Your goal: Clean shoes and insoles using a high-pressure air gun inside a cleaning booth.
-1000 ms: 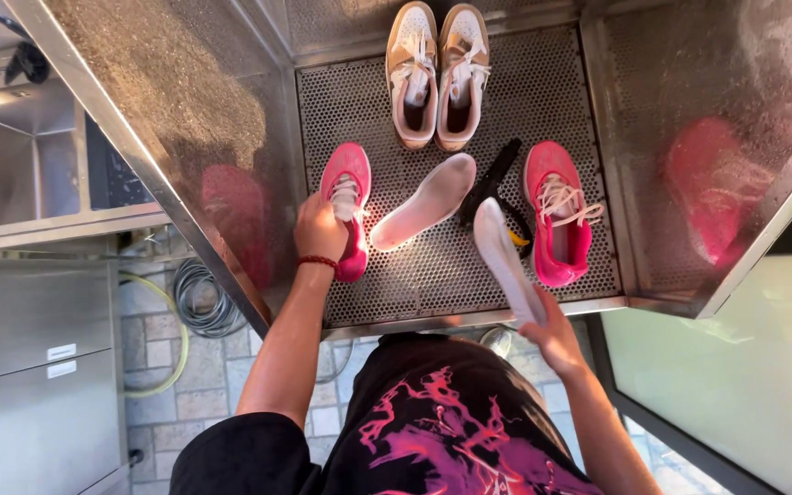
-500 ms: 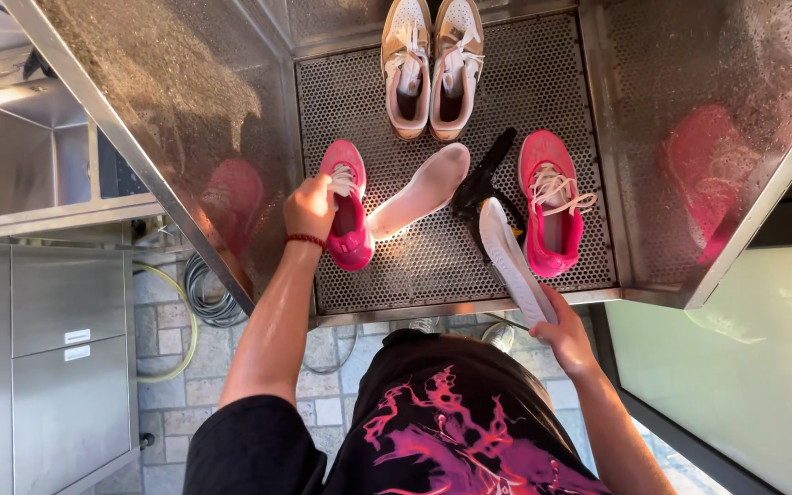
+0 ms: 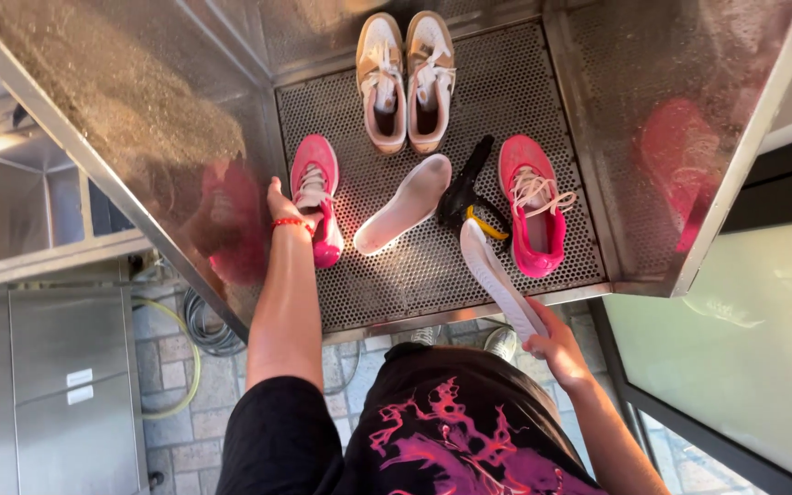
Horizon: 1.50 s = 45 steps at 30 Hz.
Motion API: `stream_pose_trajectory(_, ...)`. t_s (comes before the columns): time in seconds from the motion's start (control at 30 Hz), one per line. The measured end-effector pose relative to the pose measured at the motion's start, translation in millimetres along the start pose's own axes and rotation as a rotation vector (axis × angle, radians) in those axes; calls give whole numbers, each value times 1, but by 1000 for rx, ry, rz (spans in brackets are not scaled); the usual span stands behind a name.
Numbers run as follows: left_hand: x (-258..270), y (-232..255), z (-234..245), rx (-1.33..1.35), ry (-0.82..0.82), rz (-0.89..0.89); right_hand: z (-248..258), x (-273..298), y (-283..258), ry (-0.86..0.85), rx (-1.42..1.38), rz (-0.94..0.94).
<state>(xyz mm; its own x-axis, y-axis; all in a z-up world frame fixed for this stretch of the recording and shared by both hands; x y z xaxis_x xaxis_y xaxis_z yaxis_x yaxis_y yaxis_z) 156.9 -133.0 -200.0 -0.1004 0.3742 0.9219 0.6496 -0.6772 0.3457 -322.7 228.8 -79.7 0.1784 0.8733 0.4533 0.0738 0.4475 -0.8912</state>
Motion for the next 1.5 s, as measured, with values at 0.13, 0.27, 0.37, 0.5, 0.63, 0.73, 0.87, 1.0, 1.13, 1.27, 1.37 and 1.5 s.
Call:
stream_pose_trajectory(0.13,-106,17,12,-80,192,-8,-3,6,-2,-26,1,34)
stream_pose_trajectory(0.27,-86,53,-9,593,-286,-252,-10,16,-6,-75,-65,-1)
stream_pose_trajectory(0.37,-7,65,-47,477,-523,-207,-10,18,-9,-89,56,-56)
stream_pose_trajectory(0.5,129,81,-100,650,-779,-294,-16,15,-31,-117,71,19)
stream_pose_trajectory(0.63,170,122,-136,539,-1280,-440,-24,10,-51,-176,40,68)
stream_pose_trajectory(0.73,182,147,-161,482,-1631,-337,-25,10,-59,-190,90,72)
stream_pose_trajectory(0.87,211,174,-172,519,-1517,-525,-29,12,-72,-231,31,143)
stream_pose_trajectory(1.0,270,184,-187,392,-1434,-657,-30,19,-77,-238,-26,182)
stream_pose_trajectory(1.13,262,199,-194,348,-1522,-599,-29,23,-75,-236,-67,158)
stream_pose_trajectory(1.27,227,216,-189,586,-1386,-359,-28,25,-68,-219,-44,105)
stream_pose_trajectory(1.37,153,222,-168,366,-1534,-400,-29,27,-70,-227,-101,185)
stream_pose_trajectory(1.5,229,122,-153,21,-1937,-334,-26,26,-46,-214,-156,146)
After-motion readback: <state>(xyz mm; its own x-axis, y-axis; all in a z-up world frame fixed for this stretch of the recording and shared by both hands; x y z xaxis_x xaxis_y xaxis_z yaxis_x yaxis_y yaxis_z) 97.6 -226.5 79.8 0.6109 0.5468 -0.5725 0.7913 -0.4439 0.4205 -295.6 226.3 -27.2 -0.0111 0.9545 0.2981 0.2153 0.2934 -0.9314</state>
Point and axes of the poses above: each hand's wrist, its own x-axis away from the middle knuckle, its own z-axis out of the back of the hand, y = z × x, the point moved 9 cm from there along -x, towards the middle knuckle, and after that the axes turned 9 degrees about z, right-handed, at the moved point
